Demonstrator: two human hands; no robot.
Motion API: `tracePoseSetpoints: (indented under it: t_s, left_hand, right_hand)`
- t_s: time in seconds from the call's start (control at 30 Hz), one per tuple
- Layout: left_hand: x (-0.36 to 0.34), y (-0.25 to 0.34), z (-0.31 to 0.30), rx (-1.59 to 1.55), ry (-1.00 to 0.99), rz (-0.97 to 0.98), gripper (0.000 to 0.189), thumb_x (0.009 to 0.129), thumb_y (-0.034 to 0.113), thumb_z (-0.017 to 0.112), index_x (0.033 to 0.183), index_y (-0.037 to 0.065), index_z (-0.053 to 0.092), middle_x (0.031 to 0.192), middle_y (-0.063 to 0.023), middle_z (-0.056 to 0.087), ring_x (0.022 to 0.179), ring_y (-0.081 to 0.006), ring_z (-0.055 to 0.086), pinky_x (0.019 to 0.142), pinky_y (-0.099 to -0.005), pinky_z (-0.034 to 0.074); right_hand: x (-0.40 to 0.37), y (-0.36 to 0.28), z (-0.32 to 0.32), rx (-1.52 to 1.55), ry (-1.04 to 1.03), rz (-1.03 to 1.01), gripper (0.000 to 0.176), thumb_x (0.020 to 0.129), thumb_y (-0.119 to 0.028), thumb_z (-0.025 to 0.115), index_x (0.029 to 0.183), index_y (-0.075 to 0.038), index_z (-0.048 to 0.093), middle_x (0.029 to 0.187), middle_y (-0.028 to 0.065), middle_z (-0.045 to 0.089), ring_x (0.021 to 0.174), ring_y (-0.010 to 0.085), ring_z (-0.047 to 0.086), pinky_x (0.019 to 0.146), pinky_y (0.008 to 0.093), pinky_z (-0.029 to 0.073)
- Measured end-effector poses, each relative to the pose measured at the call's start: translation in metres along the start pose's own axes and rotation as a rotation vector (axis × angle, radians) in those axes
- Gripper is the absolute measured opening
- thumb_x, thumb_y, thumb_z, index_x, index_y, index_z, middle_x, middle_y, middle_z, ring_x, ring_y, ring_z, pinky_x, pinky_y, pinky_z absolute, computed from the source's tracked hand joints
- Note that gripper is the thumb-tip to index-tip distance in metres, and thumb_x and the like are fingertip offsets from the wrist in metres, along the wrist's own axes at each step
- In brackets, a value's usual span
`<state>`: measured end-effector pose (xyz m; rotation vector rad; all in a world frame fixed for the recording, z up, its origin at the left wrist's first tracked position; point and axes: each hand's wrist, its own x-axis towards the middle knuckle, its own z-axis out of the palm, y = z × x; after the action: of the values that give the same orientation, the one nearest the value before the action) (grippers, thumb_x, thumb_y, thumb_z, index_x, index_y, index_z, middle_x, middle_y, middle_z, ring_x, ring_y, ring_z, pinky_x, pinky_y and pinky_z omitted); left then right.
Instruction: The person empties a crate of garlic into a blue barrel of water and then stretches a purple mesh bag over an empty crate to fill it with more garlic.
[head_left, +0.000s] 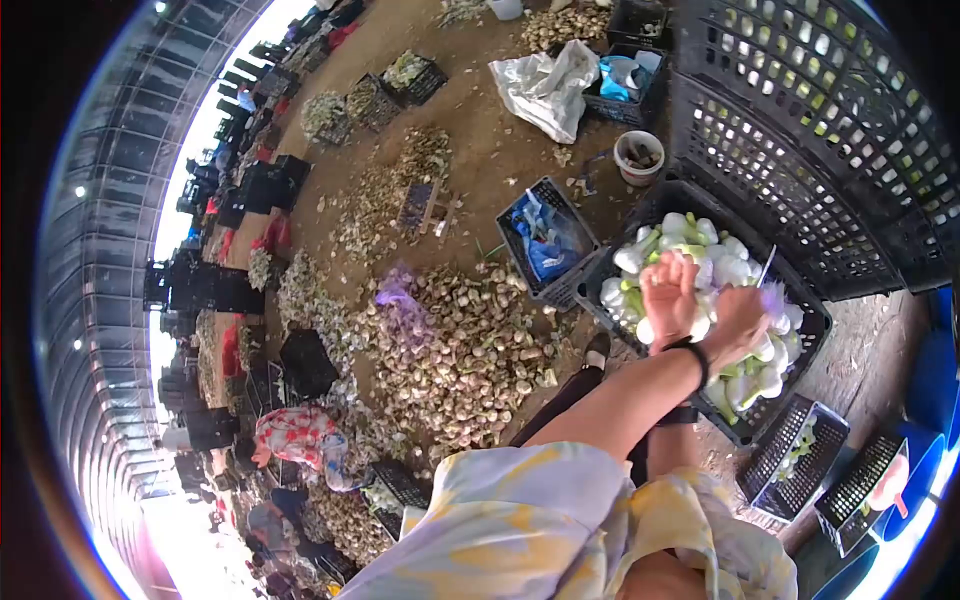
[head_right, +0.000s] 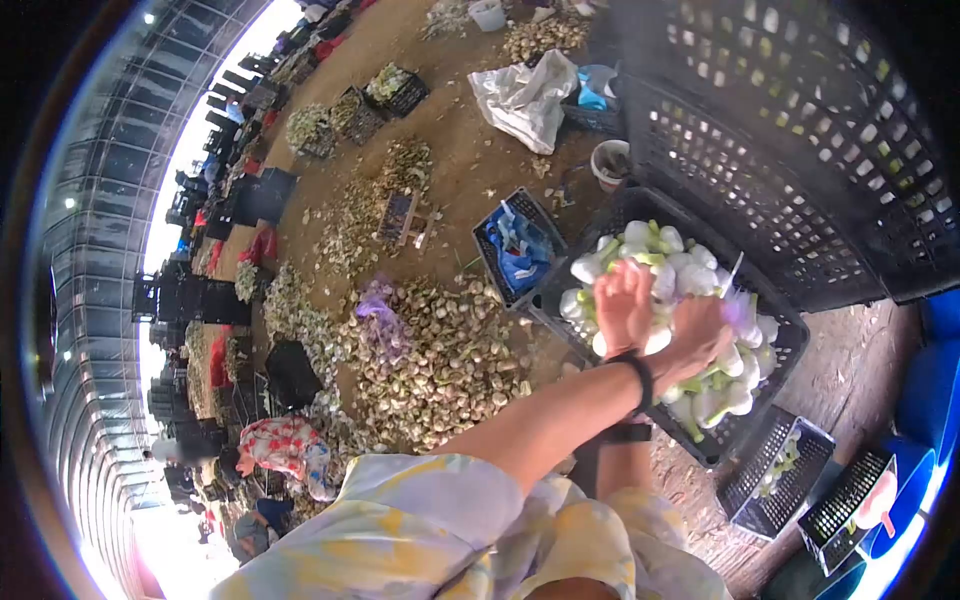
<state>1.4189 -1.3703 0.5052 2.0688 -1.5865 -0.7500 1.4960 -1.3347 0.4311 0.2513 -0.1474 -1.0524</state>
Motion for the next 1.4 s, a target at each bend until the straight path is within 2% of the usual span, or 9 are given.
tracePoseSetpoints:
  t_s: [0.13, 0.23, 0.47, 0.57, 0.73, 0.83, 1.03, 1.2, 1.4]
  left_hand:
    - [0.028, -0.041, 0.027, -0.229, 0.166, 0.502, 0.019, 0.06, 0.027, 0.062, 0.055, 0.009, 0.058, 0.055, -0.0138, 0.056, 0.05, -0.0329, 0.055, 0.045, -0.0423, 0.04]
    - [0.039, -0.061, 0.018, -0.027, 0.121, 0.717, 0.017, 0.06, 0.022, 0.067, 0.07, 0.01, 0.062, 0.064, -0.0088, 0.059, 0.063, -0.0271, 0.06, 0.068, -0.0434, 0.045]
    - [0.027, -0.063, 0.011, -0.109, -0.244, 0.555, 0.025, 0.069, 0.023, 0.067, 0.088, 0.007, 0.064, 0.075, -0.0093, 0.062, 0.078, -0.0281, 0.059, 0.081, -0.0397, 0.042]
    - [0.01, -0.069, 0.0, -0.656, -0.102, 0.387, 0.035, 0.08, 0.023, 0.062, 0.107, 0.004, 0.049, 0.107, -0.0065, 0.052, 0.1, -0.0184, 0.048, 0.084, -0.0339, 0.04]
    - [-0.025, -0.075, 0.017, -0.139, -0.123, 0.675, 0.02, 0.086, 0.022, 0.053, 0.1, 0.008, 0.056, 0.096, -0.0059, 0.057, 0.096, -0.0208, 0.053, 0.079, -0.0339, 0.043]
    - [-0.013, -0.089, 0.047, -0.031, -0.001, 0.721, 0.009, 0.072, 0.012, 0.059, 0.079, 0.008, 0.057, 0.076, -0.0038, 0.053, 0.079, -0.0215, 0.053, 0.073, -0.0378, 0.043]
    - [-0.017, -0.083, -0.014, 0.22, -0.041, 1.095, 0.011, 0.065, 0.019, 0.061, 0.07, 0.011, 0.056, 0.071, -0.0017, 0.051, 0.075, -0.0173, 0.053, 0.086, -0.0406, 0.035]
    - [-0.011, -0.075, -0.012, -0.614, -0.197, 0.359, 0.01, 0.07, 0.004, 0.054, 0.061, 0.004, 0.059, 0.066, -0.0125, 0.06, 0.062, -0.0257, 0.059, 0.054, -0.0439, 0.044]
    - [0.044, -0.051, -0.05, -1.022, -0.715, -0.41, 0.016, 0.074, 0.001, 0.055, 0.09, -0.001, 0.057, 0.074, -0.0095, 0.057, 0.066, -0.0192, 0.057, 0.047, -0.0354, 0.046]
  right_hand:
    - [-0.105, -0.001, -0.009, -0.237, 0.337, 0.357, 0.037, 0.089, -0.033, 0.052, 0.115, -0.006, 0.054, 0.116, 0.0105, 0.057, 0.101, 0.0194, 0.057, 0.08, 0.0391, 0.048]
    - [-0.128, -0.034, 0.029, -0.87, 0.31, 1.185, 0.031, 0.089, -0.02, 0.052, 0.115, -0.002, 0.056, 0.103, 0.0134, 0.063, 0.088, 0.0205, 0.063, 0.075, 0.0329, 0.052]
    - [-0.043, -0.132, 0.162, -2.263, 0.127, -0.129, 0.018, 0.082, -0.01, 0.057, 0.094, 0.0, 0.065, 0.072, 0.0017, 0.061, 0.06, 0.0075, 0.052, 0.054, 0.0217, 0.043]
    - [0.019, -0.075, 0.116, -2.997, -0.03, -0.184, 0.015, 0.074, -0.018, 0.063, 0.076, -0.004, 0.062, 0.085, 0.0132, 0.06, 0.078, 0.0287, 0.06, 0.063, 0.0374, 0.049]
    - [0.032, -0.065, 0.096, -2.48, -0.603, 0.009, 0.008, 0.074, -0.01, 0.057, 0.068, -0.006, 0.06, 0.068, 0.0129, 0.056, 0.067, 0.0284, 0.057, 0.059, 0.0368, 0.045]
    - [0.034, -0.06, 0.142, -1.877, 0.186, 0.721, 0.014, 0.08, -0.01, 0.056, 0.069, -0.002, 0.061, 0.056, 0.0042, 0.054, 0.051, 0.0137, 0.05, 0.051, 0.0268, 0.041]
    - [0.072, -0.139, 0.134, -1.405, 0.37, 0.867, 0.012, 0.081, -0.007, 0.056, 0.071, -0.002, 0.057, 0.05, -0.0005, 0.046, 0.039, 0.0088, 0.041, 0.04, 0.0251, 0.036]
    - [-0.005, -0.199, 0.103, -2.19, -0.466, -0.069, 0.012, 0.085, -0.009, 0.054, 0.077, -0.002, 0.061, 0.07, 0.0034, 0.054, 0.055, 0.0135, 0.051, 0.046, 0.0289, 0.042]
    - [-0.1, -0.099, 0.109, -2.029, -0.07, -0.138, 0.007, 0.082, -0.003, 0.057, 0.089, -0.003, 0.055, 0.093, 0.0092, 0.06, 0.08, 0.0195, 0.059, 0.066, 0.0257, 0.049]
